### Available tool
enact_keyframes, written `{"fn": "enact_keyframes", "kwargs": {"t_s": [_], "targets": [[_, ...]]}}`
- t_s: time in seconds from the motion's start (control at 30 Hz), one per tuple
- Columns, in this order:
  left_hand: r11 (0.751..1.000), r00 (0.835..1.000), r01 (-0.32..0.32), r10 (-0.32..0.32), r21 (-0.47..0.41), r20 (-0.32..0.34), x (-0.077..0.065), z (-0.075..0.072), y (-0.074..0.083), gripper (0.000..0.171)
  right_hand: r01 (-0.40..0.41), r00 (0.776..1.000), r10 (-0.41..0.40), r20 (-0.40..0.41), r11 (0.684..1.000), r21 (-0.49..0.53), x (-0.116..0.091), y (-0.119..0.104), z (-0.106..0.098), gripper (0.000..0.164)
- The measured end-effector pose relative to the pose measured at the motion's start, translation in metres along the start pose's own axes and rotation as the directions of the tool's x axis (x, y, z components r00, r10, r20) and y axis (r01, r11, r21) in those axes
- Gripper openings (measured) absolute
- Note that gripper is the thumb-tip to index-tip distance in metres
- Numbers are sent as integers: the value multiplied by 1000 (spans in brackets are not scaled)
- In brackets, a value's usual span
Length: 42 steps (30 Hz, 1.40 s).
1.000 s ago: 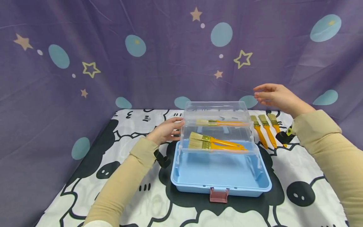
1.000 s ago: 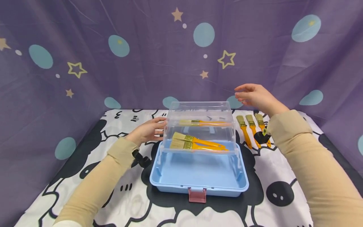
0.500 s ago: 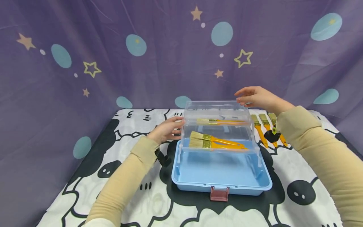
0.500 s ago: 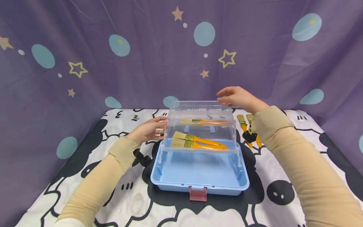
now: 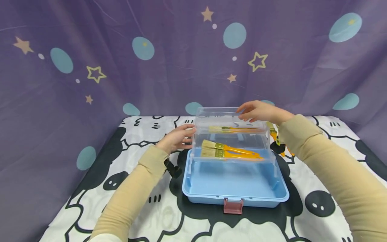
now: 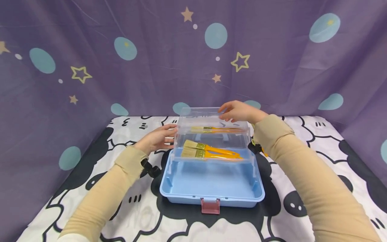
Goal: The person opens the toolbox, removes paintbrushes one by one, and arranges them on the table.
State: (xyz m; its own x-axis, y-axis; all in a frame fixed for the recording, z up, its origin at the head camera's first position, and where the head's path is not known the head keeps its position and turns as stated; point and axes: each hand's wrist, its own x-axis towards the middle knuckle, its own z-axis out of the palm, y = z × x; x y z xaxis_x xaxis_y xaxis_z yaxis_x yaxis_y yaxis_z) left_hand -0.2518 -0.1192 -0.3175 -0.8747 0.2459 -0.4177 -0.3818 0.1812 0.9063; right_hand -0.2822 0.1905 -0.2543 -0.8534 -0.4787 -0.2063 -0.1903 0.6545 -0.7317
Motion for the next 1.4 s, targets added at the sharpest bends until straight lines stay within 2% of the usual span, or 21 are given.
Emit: {"fn": "enact_keyframes", "kwargs": {"t_s": [0.13, 0.43, 0.6, 0.77, 1.03, 1.4], "targets": [[1000, 1000, 2, -2, -1, -1, 0, 0, 1, 50, -6, 999, 9, 44, 998, -57, 5, -2, 4, 44], [1000, 1000, 7, -7, -11, 11, 0, 0, 2, 50, -16, 995, 24, 95, 996, -92, 11, -1, 11, 43], [1000, 1000, 2, -2, -12, 18, -2, 0, 2, 50, -20, 994, 34, 100, 991, -135, 15, 3, 13, 44], [1000, 1000, 5, -5, -9, 17, -3, 1, 3, 51, -13, 993, 29, 111, 991, -135, 17, 4, 16, 44], [999, 1000, 19, -19, -38, 0, -3, 0, -1, 48, 3, 990, 18, 142, 989, -149, 18, 4, 19, 38], [1000, 1000, 5, -5, -20, 0, 0, 0, 0, 48, 43, 989, -13, 146, 978, -206, 20, 5, 18, 35]]}}
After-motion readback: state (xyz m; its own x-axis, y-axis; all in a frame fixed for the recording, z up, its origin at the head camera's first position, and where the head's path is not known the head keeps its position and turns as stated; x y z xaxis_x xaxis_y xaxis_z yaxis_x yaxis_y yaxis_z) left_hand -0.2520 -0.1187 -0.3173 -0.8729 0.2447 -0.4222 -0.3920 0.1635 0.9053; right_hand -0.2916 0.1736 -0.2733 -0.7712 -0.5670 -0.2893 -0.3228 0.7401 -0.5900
